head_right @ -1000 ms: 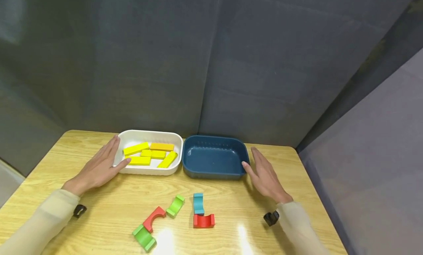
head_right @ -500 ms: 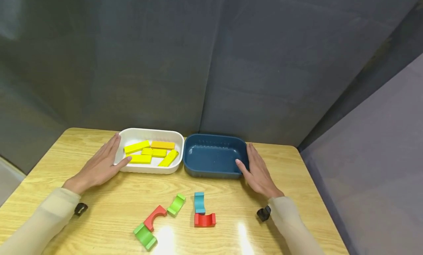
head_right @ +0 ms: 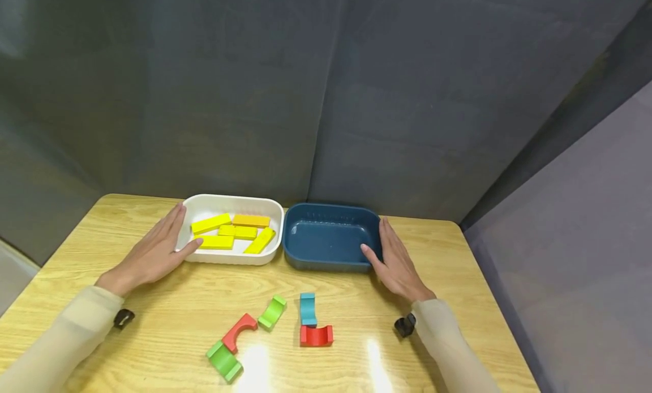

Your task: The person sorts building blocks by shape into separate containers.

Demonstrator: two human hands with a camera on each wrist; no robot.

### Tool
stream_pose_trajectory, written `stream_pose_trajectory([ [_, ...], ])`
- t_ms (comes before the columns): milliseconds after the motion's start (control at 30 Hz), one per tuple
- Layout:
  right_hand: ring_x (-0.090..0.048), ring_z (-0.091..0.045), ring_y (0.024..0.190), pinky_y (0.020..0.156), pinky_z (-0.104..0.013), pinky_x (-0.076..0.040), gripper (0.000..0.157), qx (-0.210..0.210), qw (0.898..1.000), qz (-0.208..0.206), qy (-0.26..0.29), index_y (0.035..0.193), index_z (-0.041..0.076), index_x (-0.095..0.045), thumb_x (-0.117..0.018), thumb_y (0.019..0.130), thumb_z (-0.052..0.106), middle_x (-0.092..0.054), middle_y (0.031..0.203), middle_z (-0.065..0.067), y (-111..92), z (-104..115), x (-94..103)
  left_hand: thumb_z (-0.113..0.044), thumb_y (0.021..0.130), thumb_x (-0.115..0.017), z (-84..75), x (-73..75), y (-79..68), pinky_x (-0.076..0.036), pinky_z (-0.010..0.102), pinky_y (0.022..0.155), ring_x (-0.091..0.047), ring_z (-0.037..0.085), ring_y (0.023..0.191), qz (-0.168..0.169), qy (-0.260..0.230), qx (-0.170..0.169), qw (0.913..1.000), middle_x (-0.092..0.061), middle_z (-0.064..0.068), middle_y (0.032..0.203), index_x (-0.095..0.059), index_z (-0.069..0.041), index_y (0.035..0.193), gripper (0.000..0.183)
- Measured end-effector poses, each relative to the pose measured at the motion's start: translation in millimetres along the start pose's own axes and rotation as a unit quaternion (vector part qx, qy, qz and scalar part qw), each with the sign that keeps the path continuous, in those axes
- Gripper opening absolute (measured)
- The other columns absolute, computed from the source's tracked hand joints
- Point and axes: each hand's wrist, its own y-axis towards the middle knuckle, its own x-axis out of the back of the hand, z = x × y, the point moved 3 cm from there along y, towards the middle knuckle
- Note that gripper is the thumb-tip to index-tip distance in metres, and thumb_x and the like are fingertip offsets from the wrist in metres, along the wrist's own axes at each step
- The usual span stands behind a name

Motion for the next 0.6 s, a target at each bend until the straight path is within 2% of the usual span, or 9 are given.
stream_pose_trajectory([
  [200,-0.006,-0.039,0.166,0.129,-0.067,-0.013,0.087,0.001,1.000,0.001,-0.009,0.173,0.012,0.003,-0.043,0.113,0.055,0.005,0.181,-0.008,0.5,-0.3,-2.2,-0.067,0.107,-0.045,1.1,1.2,-0.6,-0.015,0.066,0.129,-0.004,0.044,0.165,0.008,-0.006,0.001,1.0000,0.011,0.017,0.179,0.004,0.001,0.170,0.104],
  [367,-0.006,-0.038,0.166,0.129,-0.066,-0.013,0.086,0.001,1.000,-0.001,-0.011,0.172,0.008,0.000,-0.042,0.114,0.054,0.005,0.181,-0.008,0.1,-1.1,-3.8,-0.068,0.107,-0.044,-0.1,4.3,-0.7,-0.016,0.066,0.129,-0.006,0.045,0.164,0.005,0.003,-0.009,0.9999,0.006,0.020,0.179,0.003,0.000,0.170,0.104],
  [600,-0.008,-0.039,0.166,0.129,-0.066,-0.014,0.086,0.002,1.000,-0.005,-0.015,0.172,0.006,-0.003,-0.042,0.114,0.055,0.004,0.181,-0.009,0.2,-2.7,-2.2,-0.061,0.105,-0.055,-8.8,13.8,0.3,-0.020,0.067,0.128,-0.016,0.047,0.162,-0.036,0.012,-0.027,0.9989,-0.005,0.022,0.179,-0.004,-0.005,0.173,0.102],
])
